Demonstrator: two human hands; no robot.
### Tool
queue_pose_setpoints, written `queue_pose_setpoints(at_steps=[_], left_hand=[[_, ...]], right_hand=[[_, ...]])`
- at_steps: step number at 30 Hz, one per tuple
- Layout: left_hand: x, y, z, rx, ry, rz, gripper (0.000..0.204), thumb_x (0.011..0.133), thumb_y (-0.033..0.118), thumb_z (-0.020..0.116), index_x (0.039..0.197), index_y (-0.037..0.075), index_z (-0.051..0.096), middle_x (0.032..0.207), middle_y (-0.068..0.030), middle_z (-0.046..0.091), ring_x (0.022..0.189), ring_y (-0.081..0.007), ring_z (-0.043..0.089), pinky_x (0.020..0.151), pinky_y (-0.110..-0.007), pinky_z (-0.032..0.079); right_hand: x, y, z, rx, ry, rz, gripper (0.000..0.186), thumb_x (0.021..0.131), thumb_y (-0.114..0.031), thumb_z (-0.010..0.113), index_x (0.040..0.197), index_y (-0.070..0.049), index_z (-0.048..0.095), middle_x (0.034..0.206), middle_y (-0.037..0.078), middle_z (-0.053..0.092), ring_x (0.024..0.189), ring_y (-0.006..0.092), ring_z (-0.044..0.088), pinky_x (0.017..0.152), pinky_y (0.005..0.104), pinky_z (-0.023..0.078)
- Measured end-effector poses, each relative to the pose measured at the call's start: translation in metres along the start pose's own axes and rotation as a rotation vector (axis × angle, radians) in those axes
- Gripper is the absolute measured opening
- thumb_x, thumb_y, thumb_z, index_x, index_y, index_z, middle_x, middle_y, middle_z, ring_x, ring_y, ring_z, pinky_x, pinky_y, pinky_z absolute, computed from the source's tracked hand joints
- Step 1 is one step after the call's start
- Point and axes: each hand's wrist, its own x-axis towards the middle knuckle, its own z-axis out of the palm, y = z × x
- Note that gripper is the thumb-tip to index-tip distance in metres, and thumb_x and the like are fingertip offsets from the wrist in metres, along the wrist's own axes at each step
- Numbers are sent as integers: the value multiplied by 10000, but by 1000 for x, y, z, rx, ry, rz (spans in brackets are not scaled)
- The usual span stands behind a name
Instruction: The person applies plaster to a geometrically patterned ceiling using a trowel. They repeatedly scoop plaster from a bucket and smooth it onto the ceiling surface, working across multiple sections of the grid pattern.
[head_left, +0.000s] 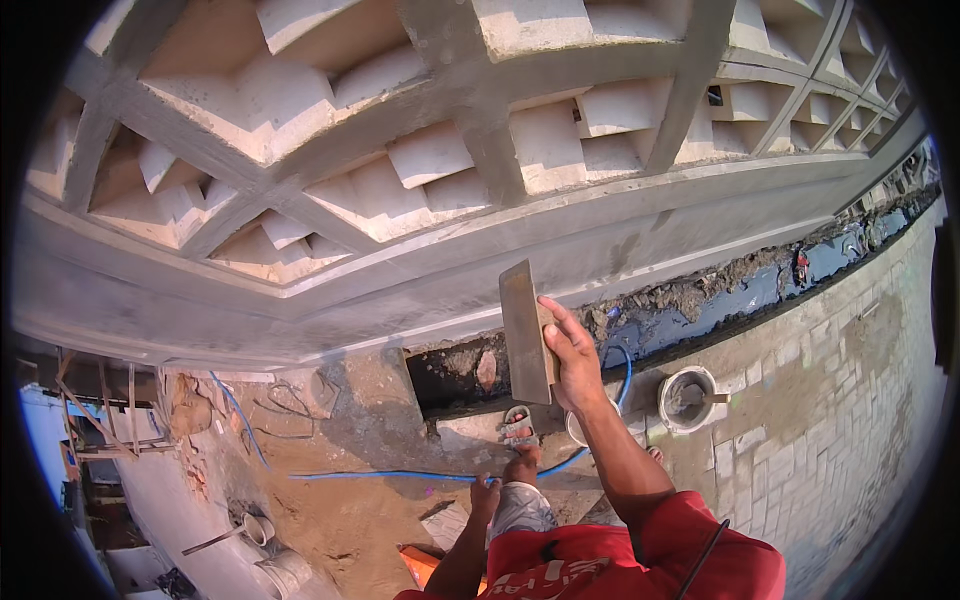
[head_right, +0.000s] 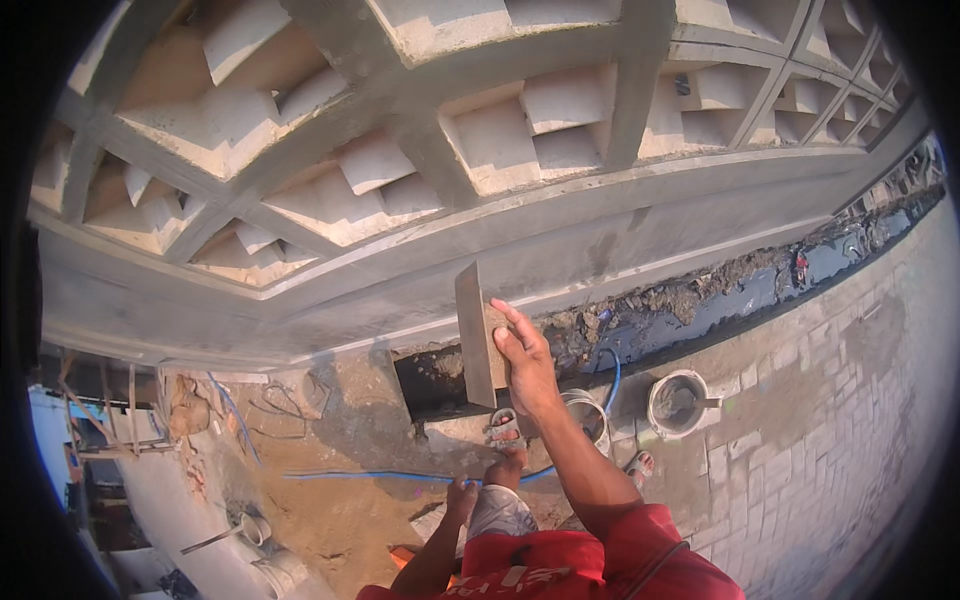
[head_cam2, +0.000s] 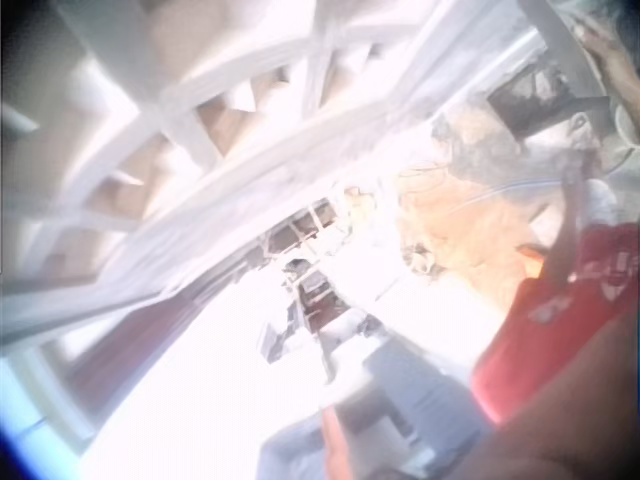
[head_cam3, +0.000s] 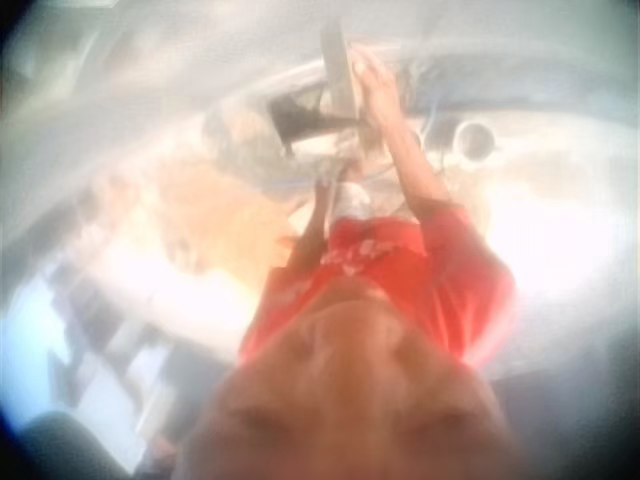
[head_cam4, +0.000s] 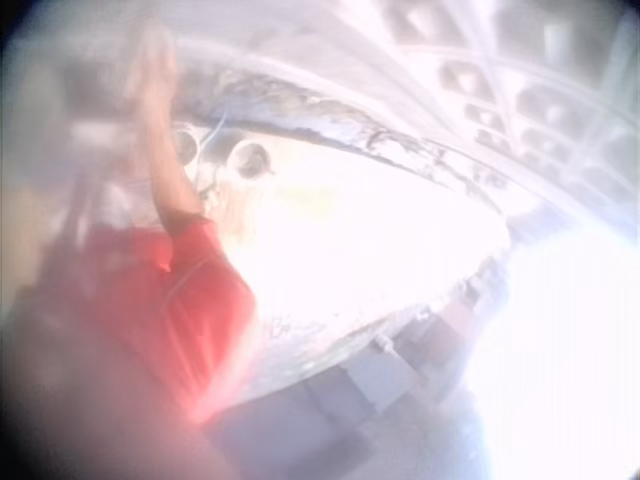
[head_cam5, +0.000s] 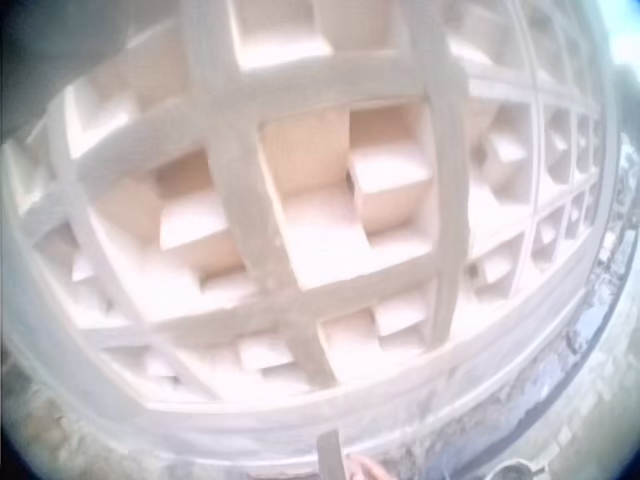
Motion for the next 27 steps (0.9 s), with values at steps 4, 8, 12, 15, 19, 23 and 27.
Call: queue_pose_setpoints(at_steps=[4, 8, 12, 15, 19, 23, 27], left_hand=[[9, 29, 16, 105, 41, 271, 492, 741, 265, 634, 1110, -42, 522, 1098, -244, 527, 1037, -400, 475, 924, -451, 367], [31, 64, 34, 234, 56, 314, 493, 740, 264, 609, 1120, -34, 510, 1117, -255, 506, 1077, -394, 457, 939, -467, 354], [42, 49, 39, 336, 225, 424, 482, 728, 270, 590, 1106, -20, 512, 1075, -245, 518, 1009, -388, 496, 867, -489, 396], [53, 83, 33, 292, 164, 402, 404, 741, 251, 566, 1048, -11, 539, 1003, -233, 548, 934, -382, 520, 814, -478, 412], [61, 118, 16, -201, -67, 164, 311, 758, 225, 534, 969, 0, 575, 906, -218, 588, 835, -374, 552, 743, -463, 433], [55, 153, -8, -466, -109, 87, 258, 774, 207, 513, 914, 11, 605, 819, -202, 619, 756, -374, 575, 693, -453, 451], [81, 115, 2, 135, 100, 367, 417, 733, 245, 570, 1065, -6, 532, 981, -235, 551, 897, -395, 548, 790, -483, 443]], right_hand=[[-21, -31, -104, -13, 300, -135, 478, 882, -135, 522, 1324, -35, 371, 1125, 75, 558, 927, 134, 570, 790, 276, 487], [-47, -34, -167, -69, 484, -314, 592, 817, -53, 517, 1366, -34, 295, 1204, 92, 508, 1003, 159, 551, 814, 281, 480], [-57, -18, -163, -39, 606, -338, 569, 807, -30, 512, 1341, -14, 316, 1177, 103, 523, 969, 179, 574, 798, 295, 494], [-49, -12, -160, -1, 589, -341, 568, 789, -33, 545, 1318, -2, 340, 1126, 122, 547, 918, 187, 597, 771, 292, 509], [-36, -10, -150, 29, 503, -296, 569, 790, -91, 596, 1296, 17, 359, 1117, 123, 551, 910, 191, 599, 760, 294, 514], [-34, 17, -148, -11, 402, -95, 616, 778, -163, 649, 1292, 26, 367, 1138, 112, 544, 973, 188, 572, 815, 301, 492], [-53, 77, -164, -94, 346, 144, 565, 788, -155, 648, 1271, 10, 404, 1152, 96, 544, 1011, 165, 547, 876, 283, 446]])
